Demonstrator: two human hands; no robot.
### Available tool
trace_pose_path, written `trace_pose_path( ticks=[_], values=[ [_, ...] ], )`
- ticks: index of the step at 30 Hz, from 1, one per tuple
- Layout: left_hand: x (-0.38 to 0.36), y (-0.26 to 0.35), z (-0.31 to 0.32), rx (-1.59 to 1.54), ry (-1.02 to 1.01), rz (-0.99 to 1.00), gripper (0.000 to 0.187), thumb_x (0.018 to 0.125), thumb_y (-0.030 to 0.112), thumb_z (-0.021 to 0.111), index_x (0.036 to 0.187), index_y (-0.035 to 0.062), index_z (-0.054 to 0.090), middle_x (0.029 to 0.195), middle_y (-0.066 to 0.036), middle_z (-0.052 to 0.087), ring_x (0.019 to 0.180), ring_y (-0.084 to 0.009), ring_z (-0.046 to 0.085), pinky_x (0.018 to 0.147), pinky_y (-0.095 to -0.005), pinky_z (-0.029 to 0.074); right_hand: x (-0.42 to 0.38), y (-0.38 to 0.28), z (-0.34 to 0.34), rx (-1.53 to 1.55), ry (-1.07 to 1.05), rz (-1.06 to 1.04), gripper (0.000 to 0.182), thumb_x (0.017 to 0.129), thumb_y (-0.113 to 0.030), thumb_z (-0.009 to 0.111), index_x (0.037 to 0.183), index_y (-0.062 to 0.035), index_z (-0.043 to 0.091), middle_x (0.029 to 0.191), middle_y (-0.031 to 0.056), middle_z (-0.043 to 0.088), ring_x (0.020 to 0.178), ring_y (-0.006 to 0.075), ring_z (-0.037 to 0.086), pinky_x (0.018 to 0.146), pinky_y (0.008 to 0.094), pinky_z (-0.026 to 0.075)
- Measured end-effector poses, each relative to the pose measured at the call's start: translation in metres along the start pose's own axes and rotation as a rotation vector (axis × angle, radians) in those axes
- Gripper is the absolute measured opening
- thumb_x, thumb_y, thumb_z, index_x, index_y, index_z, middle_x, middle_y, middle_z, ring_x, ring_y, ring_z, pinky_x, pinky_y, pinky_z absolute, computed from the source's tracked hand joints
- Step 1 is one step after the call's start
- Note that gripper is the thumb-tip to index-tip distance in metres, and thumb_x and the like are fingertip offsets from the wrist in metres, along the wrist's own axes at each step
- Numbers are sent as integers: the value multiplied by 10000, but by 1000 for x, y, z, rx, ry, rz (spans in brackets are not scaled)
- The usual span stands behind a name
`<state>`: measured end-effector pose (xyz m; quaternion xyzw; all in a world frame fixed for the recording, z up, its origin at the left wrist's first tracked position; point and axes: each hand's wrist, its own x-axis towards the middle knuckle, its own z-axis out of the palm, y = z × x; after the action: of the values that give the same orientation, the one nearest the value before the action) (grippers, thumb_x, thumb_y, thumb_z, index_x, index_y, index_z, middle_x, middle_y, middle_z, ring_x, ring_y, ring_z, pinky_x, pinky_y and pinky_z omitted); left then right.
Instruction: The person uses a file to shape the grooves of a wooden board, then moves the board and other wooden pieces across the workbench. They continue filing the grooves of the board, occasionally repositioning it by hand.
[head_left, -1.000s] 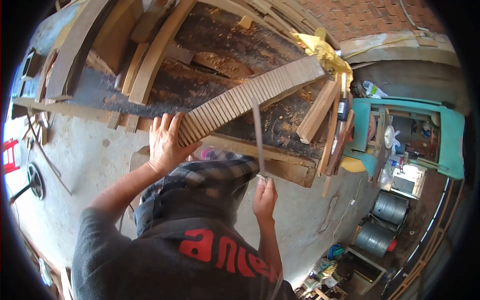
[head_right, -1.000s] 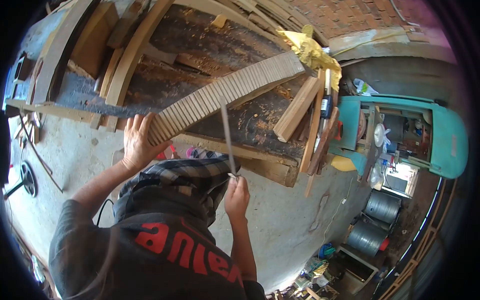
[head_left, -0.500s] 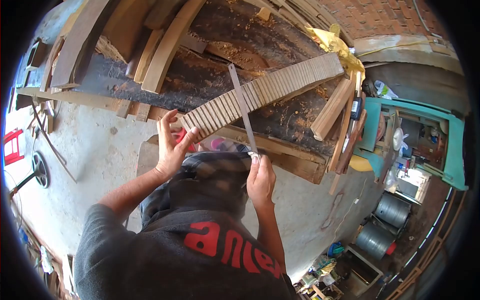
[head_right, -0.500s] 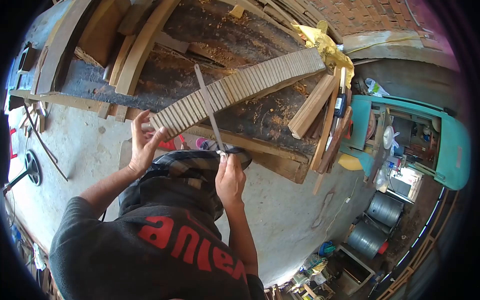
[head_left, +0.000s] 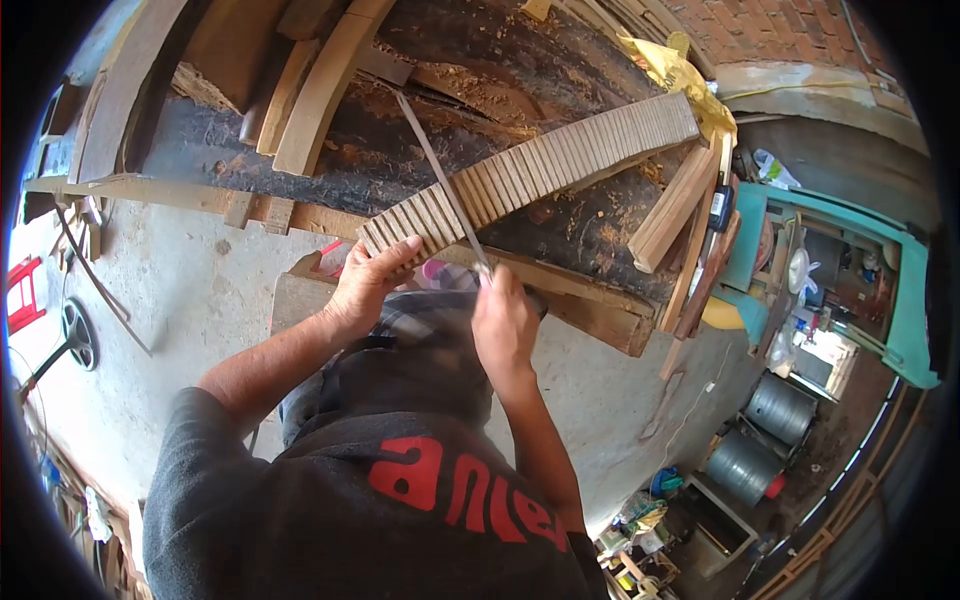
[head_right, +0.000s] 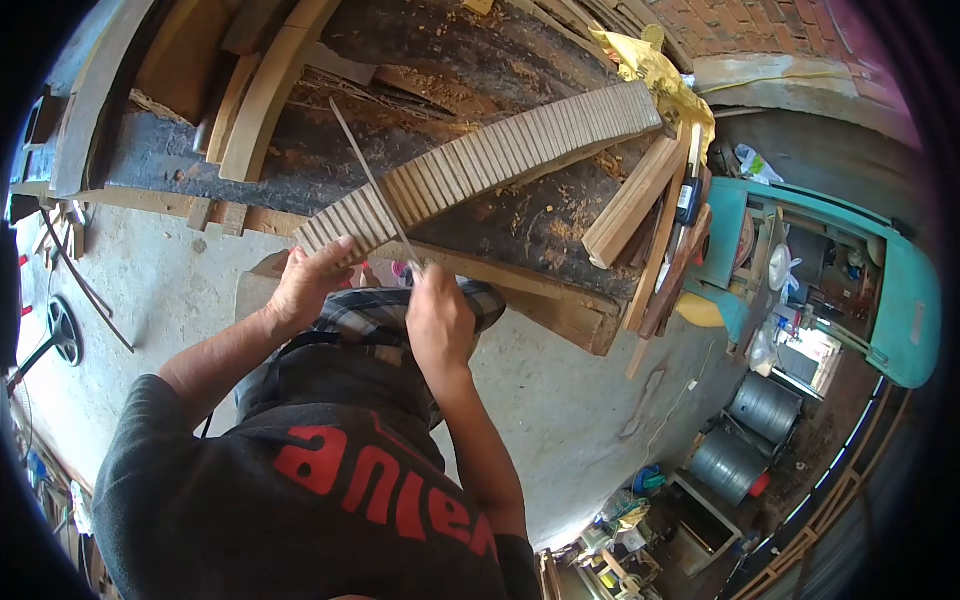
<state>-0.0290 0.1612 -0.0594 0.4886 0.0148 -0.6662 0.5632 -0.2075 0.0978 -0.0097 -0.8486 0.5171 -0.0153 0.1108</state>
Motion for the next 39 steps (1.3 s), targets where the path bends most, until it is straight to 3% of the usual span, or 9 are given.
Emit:
trace_pose_path(
  ticks=[6,8,14,16,22,29,36,39],
  values=[
    [-5,13,5,-117,-56,-28,318,848,237,736,1115,113,615,1014,-4,662,959,-129,615,919,-335,470,-21,15,4,16,6,15,183,918,-184,603,846,-50,501,804,147,596,710,342,639,584,425,526],
    [-1,7,1,-99,-53,-25,340,850,246,731,1129,93,614,1016,-23,663,957,-138,621,895,-345,497,-42,24,-4,46,5,43,163,948,-167,556,892,-21,510,791,193,583,710,400,607,586,472,479],
    [-7,18,10,55,-63,84,379,863,282,716,1141,48,606,1023,-55,669,941,-135,629,847,-323,527,11,-16,-1,86,-8,48,173,959,-172,546,890,-20,502,795,196,592,717,390,616,601,455,498],
    [-7,18,7,76,-45,79,388,864,292,717,1142,46,608,1028,-57,670,943,-133,629,855,-319,521,12,-14,4,45,17,22,181,927,-190,589,873,-57,479,825,158,588,739,366,636,590,432,529],
    [1,9,-3,90,-63,82,411,866,302,719,1155,36,597,1039,-56,665,942,-125,620,868,-313,509,-59,33,-4,5,-46,88,157,895,-150,630,873,-45,515,804,157,597,705,363,628,583,431,508],
    [-2,11,1,108,-78,111,357,887,269,697,1113,19,580,1003,-59,660,915,-126,623,841,-306,521,13,-11,4,67,30,-8,165,894,-156,621,870,-46,499,825,159,590,717,369,628,605,441,528],
    [0,11,0,142,-62,170,346,877,257,710,1086,7,595,987,-60,663,886,-124,631,822,-287,526,-67,45,-10,58,-68,66,129,899,-135,588,873,-30,518,782,163,577,687,376,609,570,448,486],
    [2,5,-2,118,-50,167,354,875,245,711,1105,2,595,986,-64,668,887,-128,637,825,-286,527,-71,44,-20,116,8,50,145,917,-153,575,883,-18,534,754,161,566,659,370,597,559,445,474]
  ],
)
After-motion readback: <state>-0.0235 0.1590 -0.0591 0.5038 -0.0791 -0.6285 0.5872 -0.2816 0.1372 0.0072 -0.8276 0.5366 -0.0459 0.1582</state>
